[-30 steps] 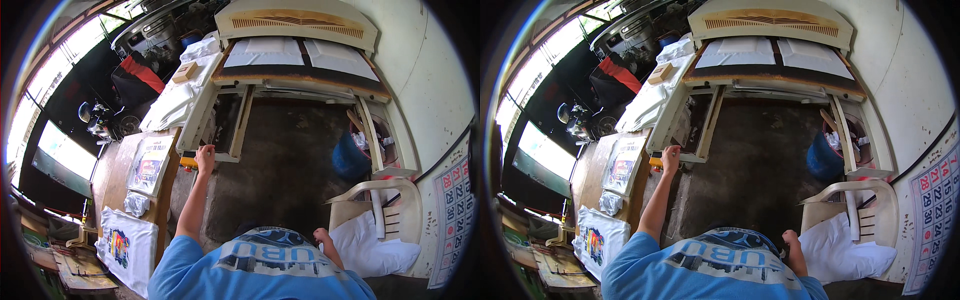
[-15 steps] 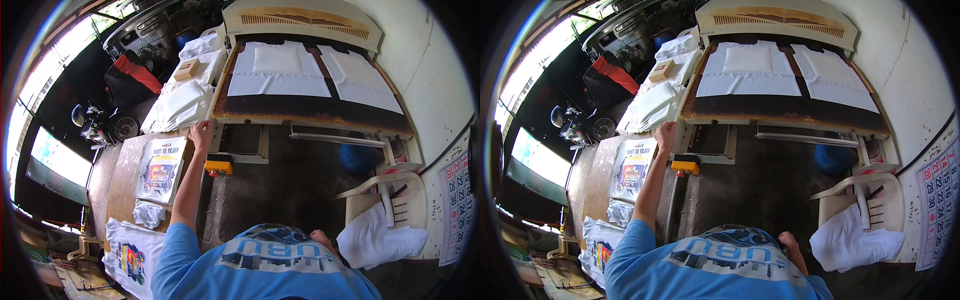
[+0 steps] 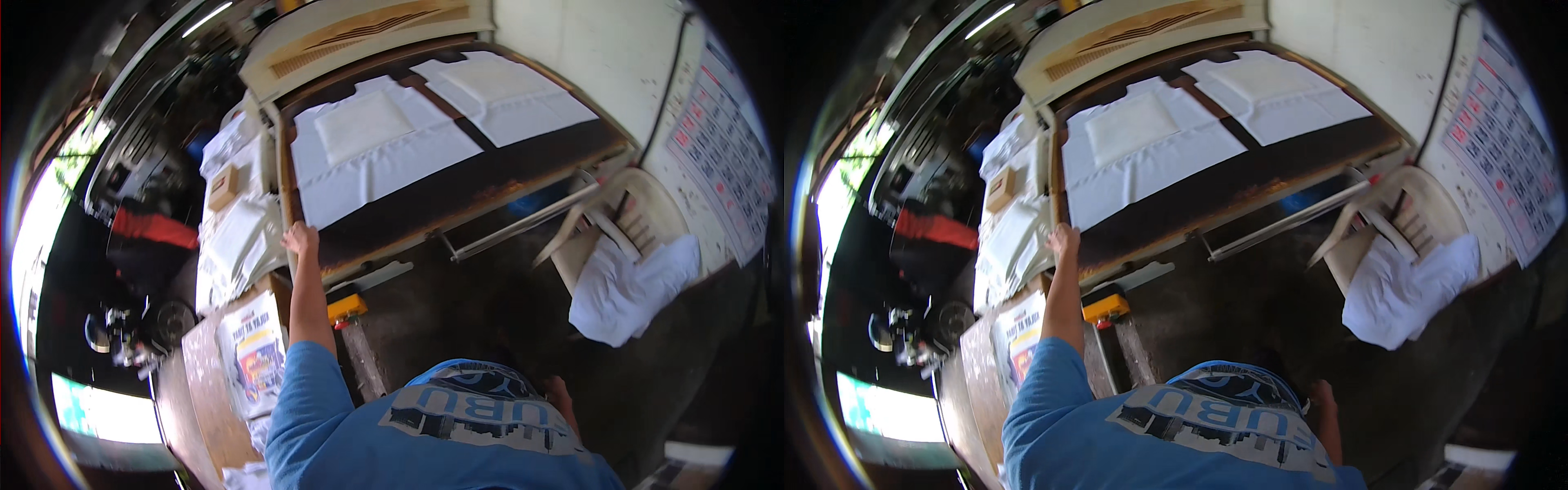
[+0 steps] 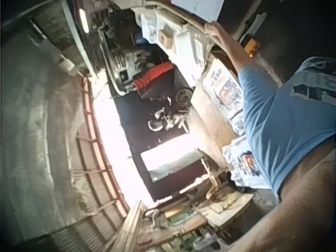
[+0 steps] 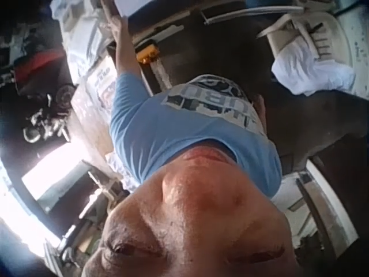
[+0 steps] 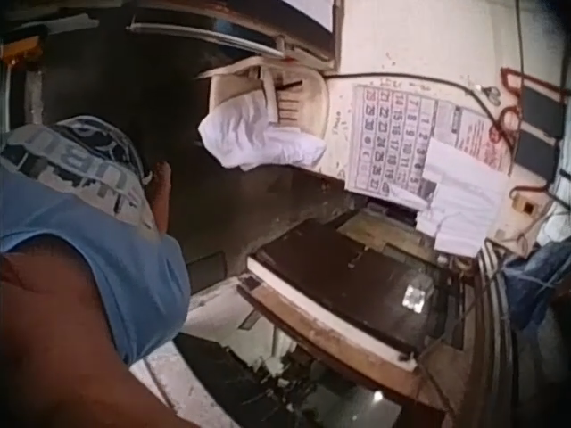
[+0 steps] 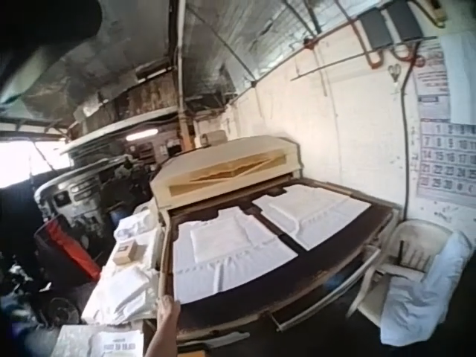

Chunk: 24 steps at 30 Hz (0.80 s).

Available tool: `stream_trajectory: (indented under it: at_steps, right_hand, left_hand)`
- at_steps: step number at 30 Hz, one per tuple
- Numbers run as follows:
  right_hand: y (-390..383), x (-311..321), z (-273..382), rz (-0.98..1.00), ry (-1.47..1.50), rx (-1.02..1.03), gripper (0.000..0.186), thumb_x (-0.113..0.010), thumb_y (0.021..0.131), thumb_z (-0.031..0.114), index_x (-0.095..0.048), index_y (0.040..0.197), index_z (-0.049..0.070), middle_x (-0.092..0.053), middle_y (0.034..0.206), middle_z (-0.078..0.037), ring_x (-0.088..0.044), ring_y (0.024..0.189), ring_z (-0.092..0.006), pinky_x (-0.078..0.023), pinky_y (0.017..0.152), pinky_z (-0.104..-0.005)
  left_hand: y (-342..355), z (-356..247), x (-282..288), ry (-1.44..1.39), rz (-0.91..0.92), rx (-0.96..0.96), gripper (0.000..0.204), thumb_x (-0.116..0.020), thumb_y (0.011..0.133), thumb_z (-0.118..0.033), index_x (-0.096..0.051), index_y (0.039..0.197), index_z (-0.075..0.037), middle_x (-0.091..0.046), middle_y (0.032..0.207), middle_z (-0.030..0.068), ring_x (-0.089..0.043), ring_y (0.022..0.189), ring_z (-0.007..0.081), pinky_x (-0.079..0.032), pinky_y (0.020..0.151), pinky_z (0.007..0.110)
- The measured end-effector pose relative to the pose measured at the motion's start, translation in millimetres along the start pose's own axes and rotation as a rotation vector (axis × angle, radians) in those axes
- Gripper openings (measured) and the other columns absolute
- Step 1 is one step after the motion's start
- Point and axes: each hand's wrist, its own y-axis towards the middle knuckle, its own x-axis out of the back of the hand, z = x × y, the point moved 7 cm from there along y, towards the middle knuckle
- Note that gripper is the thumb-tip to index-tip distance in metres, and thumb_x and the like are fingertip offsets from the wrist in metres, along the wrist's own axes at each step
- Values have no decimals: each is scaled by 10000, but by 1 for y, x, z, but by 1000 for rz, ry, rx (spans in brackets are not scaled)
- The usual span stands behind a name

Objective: Manually operating a screen printing press to apply heat transfers to white t-shirts.

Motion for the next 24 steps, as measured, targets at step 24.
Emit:
stream_trajectory:
  at_steps: [24]
  right_hand:
    - [73, 315, 338, -714, 326, 921, 64, -567, 779, 81, -584, 781, 19, -586, 704, -128, -565, 599, -251, -438, 549, -317]
  left_hand:
    - [-177, 77, 106, -781, 157, 91, 213, -646, 679, -176, -655, 773, 15, -594, 609, 45, -513, 555, 83, -413, 534, 221]
